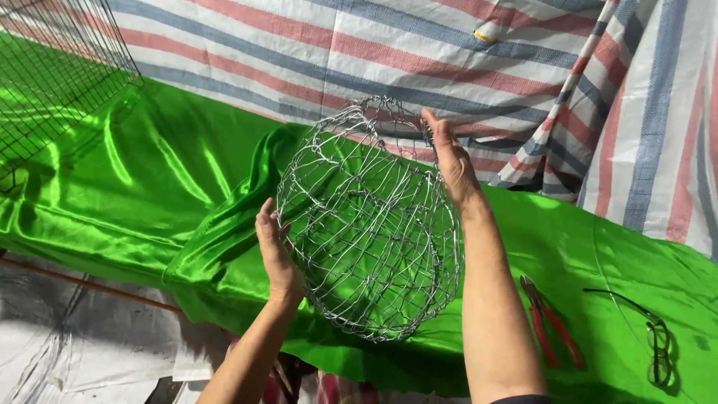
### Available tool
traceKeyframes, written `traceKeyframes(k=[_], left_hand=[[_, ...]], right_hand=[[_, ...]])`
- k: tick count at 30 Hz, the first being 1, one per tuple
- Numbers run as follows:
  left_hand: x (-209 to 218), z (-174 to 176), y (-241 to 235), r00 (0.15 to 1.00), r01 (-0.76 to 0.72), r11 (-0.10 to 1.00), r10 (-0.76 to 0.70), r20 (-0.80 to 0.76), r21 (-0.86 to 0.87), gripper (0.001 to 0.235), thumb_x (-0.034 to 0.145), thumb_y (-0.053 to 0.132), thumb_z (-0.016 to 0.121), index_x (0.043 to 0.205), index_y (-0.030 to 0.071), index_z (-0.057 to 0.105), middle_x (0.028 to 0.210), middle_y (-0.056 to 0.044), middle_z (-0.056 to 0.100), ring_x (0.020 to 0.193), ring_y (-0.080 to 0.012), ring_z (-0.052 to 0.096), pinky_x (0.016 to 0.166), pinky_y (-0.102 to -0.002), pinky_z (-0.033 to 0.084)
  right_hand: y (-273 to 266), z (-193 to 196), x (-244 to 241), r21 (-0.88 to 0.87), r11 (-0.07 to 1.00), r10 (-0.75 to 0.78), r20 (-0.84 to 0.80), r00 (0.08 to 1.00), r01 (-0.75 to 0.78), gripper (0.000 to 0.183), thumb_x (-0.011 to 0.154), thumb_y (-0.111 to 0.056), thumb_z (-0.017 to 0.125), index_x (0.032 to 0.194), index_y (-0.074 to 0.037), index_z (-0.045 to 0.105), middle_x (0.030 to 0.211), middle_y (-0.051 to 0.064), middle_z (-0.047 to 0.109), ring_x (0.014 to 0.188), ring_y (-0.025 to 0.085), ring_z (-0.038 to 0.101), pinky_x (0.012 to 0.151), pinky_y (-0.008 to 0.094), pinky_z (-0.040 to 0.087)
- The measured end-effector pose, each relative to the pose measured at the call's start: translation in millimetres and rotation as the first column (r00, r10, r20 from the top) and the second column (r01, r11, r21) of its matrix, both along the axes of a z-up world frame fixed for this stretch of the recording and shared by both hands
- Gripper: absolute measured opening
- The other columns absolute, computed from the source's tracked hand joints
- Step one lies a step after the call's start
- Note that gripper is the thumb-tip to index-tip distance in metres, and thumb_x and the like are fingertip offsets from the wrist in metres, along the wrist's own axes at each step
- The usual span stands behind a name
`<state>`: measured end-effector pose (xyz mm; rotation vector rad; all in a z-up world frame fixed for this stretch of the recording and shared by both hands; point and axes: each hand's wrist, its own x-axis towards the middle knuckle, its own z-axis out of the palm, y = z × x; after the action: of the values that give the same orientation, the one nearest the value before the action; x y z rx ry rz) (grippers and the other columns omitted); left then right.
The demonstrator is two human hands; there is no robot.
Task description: Inspecting and manually shaping a wire mesh basket structure by hand.
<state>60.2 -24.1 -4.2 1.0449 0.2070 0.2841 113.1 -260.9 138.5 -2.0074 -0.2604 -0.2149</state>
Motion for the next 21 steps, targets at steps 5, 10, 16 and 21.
traceKeyframes(k=[5,10,16,21], left_hand=[[12.5,-13.7,-1.2,0.998,-0.058,0.998,0.058,0.024,-0.017,0.083,0.098,0.074,0.036,0.159,0.017,0.034,0.161,-0.036,0.022,0.142,-0.0633,0.024,0.113,-0.072,0.006],[19.7,-20.5,-7.3,0.978,-0.195,0.981,0.193,0.083,0.016,0.073,0.104,0.064,0.043,0.154,0.011,0.039,0.158,-0.026,0.026,0.148,-0.0500,0.027,0.122,-0.061,0.009],[28.1,-36.4,-1.7,0.965,-0.222,0.975,0.219,0.140,0.004,0.067,0.107,0.059,0.042,0.150,0.008,0.042,0.142,-0.019,0.034,0.140,-0.0347,0.033,0.124,-0.053,0.017],[1.7,-27.9,37.9,0.998,-0.011,0.999,0.009,0.063,0.030,0.069,0.105,0.063,0.038,0.151,0.011,0.041,0.141,-0.020,0.041,0.140,-0.0416,0.037,0.120,-0.061,0.019]], right_hand=[[12.1,1.0,-6.2,0.028,1.000,0.005,-0.005,1.000,-0.005,0.096,0.098,-0.076,0.017,0.163,-0.005,0.019,0.166,0.033,0.008,0.152,0.054,-0.003,0.119,0.068,-0.004],[22.8,0.4,-7.9,0.020,1.000,-0.016,0.002,1.000,0.016,0.098,0.096,-0.077,0.013,0.161,-0.004,0.025,0.166,0.032,0.016,0.153,0.052,0.004,0.121,0.066,-0.002],[17.0,2.6,-7.6,-0.055,0.998,-0.019,0.021,1.000,0.020,0.095,0.098,-0.076,0.011,0.162,-0.008,0.026,0.167,0.028,0.016,0.153,0.049,0.005,0.122,0.064,-0.001],[-12.1,7.7,-10.1,-0.129,0.990,-0.053,0.070,0.996,0.062,0.094,0.099,-0.076,0.011,0.164,-0.009,0.024,0.168,0.025,0.017,0.155,0.043,0.013,0.125,0.057,0.005]])
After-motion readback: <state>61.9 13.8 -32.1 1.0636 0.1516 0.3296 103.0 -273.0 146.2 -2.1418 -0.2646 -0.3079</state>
